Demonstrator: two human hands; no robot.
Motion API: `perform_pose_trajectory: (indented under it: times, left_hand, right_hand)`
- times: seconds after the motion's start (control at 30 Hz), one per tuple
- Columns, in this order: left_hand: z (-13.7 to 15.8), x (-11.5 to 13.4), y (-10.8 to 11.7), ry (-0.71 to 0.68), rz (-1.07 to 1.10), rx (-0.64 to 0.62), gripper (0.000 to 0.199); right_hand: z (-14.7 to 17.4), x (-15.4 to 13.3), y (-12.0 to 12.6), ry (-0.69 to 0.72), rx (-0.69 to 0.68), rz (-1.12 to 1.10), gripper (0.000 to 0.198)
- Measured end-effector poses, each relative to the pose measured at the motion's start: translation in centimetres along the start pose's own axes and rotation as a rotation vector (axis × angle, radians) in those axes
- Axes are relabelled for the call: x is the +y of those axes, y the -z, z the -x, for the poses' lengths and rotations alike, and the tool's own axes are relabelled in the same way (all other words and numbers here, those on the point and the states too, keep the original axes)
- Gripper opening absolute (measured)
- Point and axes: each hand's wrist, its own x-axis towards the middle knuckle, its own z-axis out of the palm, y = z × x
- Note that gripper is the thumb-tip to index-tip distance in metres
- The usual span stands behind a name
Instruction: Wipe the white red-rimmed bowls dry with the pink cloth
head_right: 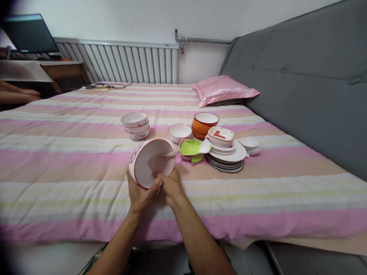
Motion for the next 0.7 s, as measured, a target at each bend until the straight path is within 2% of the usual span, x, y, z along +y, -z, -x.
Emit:
perform_pose_trajectory:
  times: [0.33,0.53,0.7]
  left_hand:
    - [-0.15,0.78,0.07,-0.007,0.065,-0.060,0.098]
    - [-0.11,1.04,-0.06,0.033,0.121,-0.052,0.093]
    - [-0.21,0.75,0.46,0.002,0.087,-0.058,0.087]
  right_hand:
    - [-0.43,-0.38,0.47,0.028,-0.017,0.023,0.044]
    - [-0.57,-0.67,0.77,0.056,0.015,0.092,0.041]
    - [-0.59,-0.92,1.02,0.075,0.021,0.157,0.039]
